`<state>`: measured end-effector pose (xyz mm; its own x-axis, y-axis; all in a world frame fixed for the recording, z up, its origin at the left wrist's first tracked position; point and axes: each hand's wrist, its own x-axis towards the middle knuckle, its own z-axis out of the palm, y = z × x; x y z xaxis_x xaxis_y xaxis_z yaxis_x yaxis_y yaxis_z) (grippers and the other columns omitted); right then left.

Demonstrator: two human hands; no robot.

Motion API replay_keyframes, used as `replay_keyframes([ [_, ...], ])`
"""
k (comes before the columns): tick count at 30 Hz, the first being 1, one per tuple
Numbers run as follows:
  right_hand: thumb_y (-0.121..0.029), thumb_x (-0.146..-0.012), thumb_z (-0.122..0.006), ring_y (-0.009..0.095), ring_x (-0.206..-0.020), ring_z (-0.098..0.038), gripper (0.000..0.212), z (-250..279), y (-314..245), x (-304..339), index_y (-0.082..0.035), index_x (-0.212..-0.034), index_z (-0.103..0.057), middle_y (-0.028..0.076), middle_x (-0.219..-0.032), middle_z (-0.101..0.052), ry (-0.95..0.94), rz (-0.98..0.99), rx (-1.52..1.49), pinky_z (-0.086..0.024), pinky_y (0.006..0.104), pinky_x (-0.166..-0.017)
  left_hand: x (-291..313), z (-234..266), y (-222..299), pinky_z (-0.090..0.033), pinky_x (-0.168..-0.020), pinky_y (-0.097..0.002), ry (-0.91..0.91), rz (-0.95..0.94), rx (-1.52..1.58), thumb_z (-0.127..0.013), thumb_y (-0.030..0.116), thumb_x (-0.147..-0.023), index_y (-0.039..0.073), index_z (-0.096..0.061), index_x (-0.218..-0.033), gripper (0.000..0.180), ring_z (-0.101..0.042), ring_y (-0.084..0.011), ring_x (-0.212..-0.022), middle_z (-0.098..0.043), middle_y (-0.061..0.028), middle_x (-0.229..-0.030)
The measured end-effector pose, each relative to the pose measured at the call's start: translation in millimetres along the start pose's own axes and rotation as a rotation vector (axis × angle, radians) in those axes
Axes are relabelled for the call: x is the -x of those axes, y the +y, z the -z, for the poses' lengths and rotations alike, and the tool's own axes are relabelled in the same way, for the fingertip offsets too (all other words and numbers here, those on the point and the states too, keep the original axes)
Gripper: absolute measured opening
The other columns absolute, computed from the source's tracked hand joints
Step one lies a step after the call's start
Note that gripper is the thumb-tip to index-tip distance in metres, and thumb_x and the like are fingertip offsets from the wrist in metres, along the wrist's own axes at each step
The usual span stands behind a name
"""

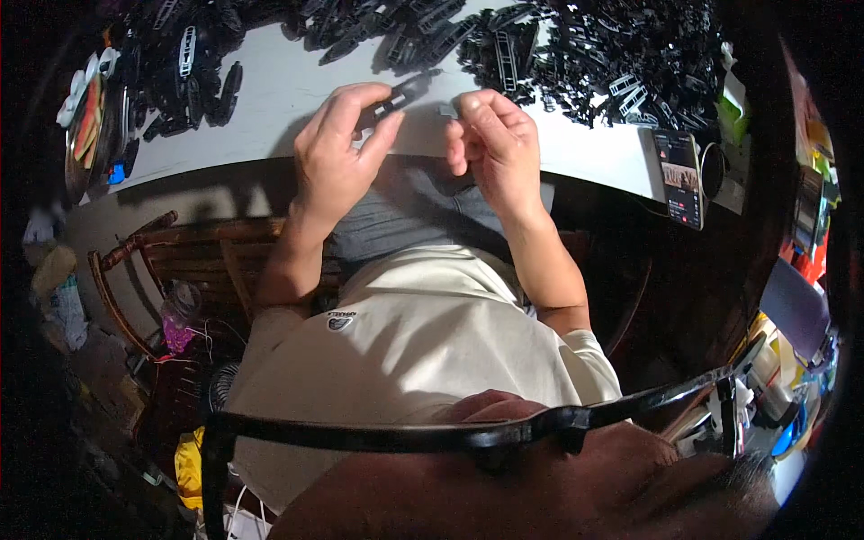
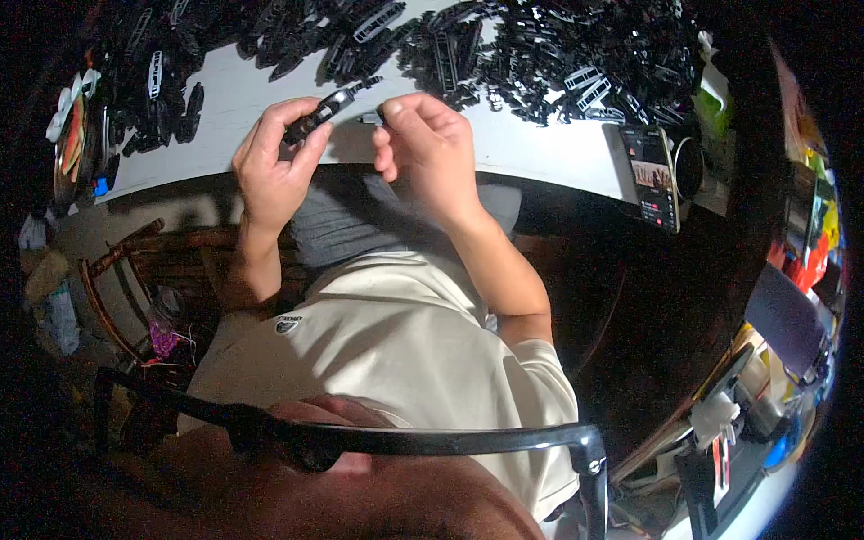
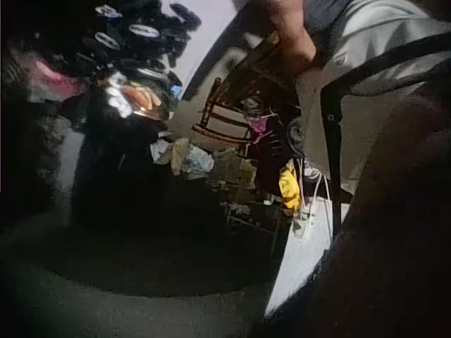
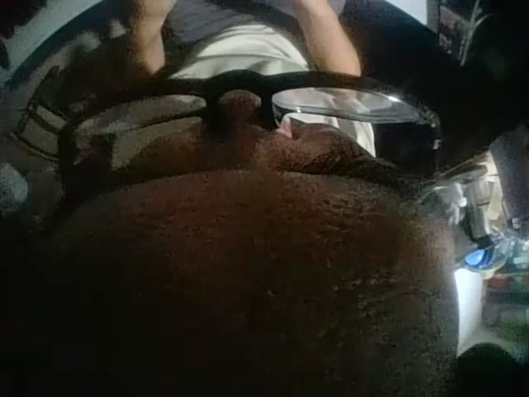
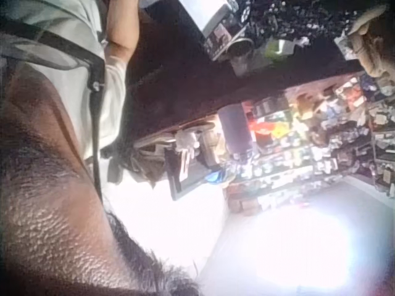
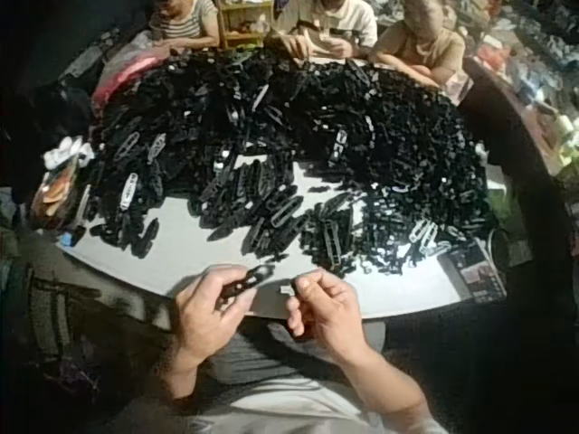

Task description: Assembling small black plastic mechanical components at a table.

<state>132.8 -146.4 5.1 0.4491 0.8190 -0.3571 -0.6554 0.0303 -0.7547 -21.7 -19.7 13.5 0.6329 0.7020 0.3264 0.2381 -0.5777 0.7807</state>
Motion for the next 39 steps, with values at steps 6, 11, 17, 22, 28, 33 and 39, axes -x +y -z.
replay_keyframes([
  [6, -0.021, -0.105, -0.064, 0.012, -0.061, -0.065, 0.020, 3.8, 5.6, 3.0, -0.001, -0.102, -0.066, 0.007, -0.083, -0.069, -0.036, -0.020, -0.022, -0.053, 0.0243, -0.053, -8.7, -6.6, 4.2, -0.057, -0.075, -0.0328, -0.055, -0.178, 0.067, -0.082, 0.000, -0.081, 0.003, -0.071, -0.108, 0.030, -0.072, -0.0244, -0.088, -0.072, -0.0100, -0.098],
  [11, -0.018, -0.103, -0.067, 0.012, -0.064, -0.066, 0.017, 2.8, 4.0, 6.3, -0.001, -0.106, -0.066, 0.007, -0.086, -0.071, -0.065, 0.002, 0.030, -0.054, 0.0236, -0.054, -4.8, -7.8, 3.0, -0.058, -0.073, -0.0333, -0.161, -0.026, 0.131, -0.080, 0.000, -0.081, 0.004, -0.072, -0.111, 0.031, -0.073, -0.0244, -0.088, -0.074, -0.0106, -0.100],
  [17, -0.014, -0.102, -0.069, 0.011, -0.066, -0.068, 0.016, 1.0, 8.0, 6.3, -0.001, -0.110, -0.066, 0.008, -0.089, -0.073, -0.120, 0.032, 0.074, -0.054, 0.0217, -0.054, -2.8, -8.2, -1.9, -0.057, -0.083, -0.0321, -0.216, 0.015, 0.133, -0.076, -0.005, -0.081, 0.004, -0.072, -0.114, 0.034, -0.074, -0.0215, -0.094, -0.076, -0.0105, -0.104],
  [22, -0.013, -0.102, -0.069, 0.010, -0.064, -0.066, 0.015, -2.5, 0.5, 7.3, 0.000, -0.108, -0.066, 0.006, -0.085, -0.073, -0.140, -0.001, 0.205, -0.051, 0.0208, -0.053, -3.1, -6.9, -7.7, -0.057, -0.084, -0.0322, -0.291, -0.022, 0.135, -0.075, -0.005, -0.080, 0.004, -0.073, -0.114, 0.035, -0.074, -0.0225, -0.095, -0.076, -0.0101, -0.104],
  [28, -0.021, -0.100, -0.073, 0.009, -0.061, -0.063, 0.025, -2.2, 11.8, 6.3, 0.000, -0.112, -0.067, 0.007, -0.079, -0.072, -0.043, 0.047, 0.389, -0.048, 0.0222, -0.052, -3.3, -3.0, -16.3, -0.056, -0.079, -0.0308, -0.376, -0.028, 0.208, -0.073, 0.003, -0.090, 0.002, -0.072, -0.116, 0.026, -0.072, -0.0182, -0.091, -0.075, -0.0095, -0.103],
  [33, -0.032, -0.096, -0.077, 0.011, -0.057, -0.064, 0.036, 7.8, 7.7, 6.6, 0.002, -0.106, -0.071, 0.007, -0.064, -0.069, -0.079, 0.021, 0.744, -0.050, 0.0294, -0.053, 1.6, 9.0, -25.1, -0.056, -0.078, -0.0251, -0.568, 0.394, 0.547, -0.066, 0.009, -0.101, -0.003, -0.067, -0.122, 0.025, -0.067, -0.0105, -0.091, -0.071, -0.0052, -0.105],
  [39, -0.040, -0.094, -0.076, 0.022, -0.057, -0.069, 0.038, 8.3, -6.8, 12.0, -0.001, -0.094, -0.075, 0.012, -0.065, -0.070, -0.142, 0.021, 0.936, -0.053, 0.0353, -0.057, 3.3, 0.9, -32.8, -0.057, -0.074, -0.0246, -0.623, 0.292, 0.715, -0.067, 0.010, -0.101, -0.002, -0.068, -0.123, 0.025, -0.066, -0.0085, -0.088, -0.070, -0.0039, -0.106],
])
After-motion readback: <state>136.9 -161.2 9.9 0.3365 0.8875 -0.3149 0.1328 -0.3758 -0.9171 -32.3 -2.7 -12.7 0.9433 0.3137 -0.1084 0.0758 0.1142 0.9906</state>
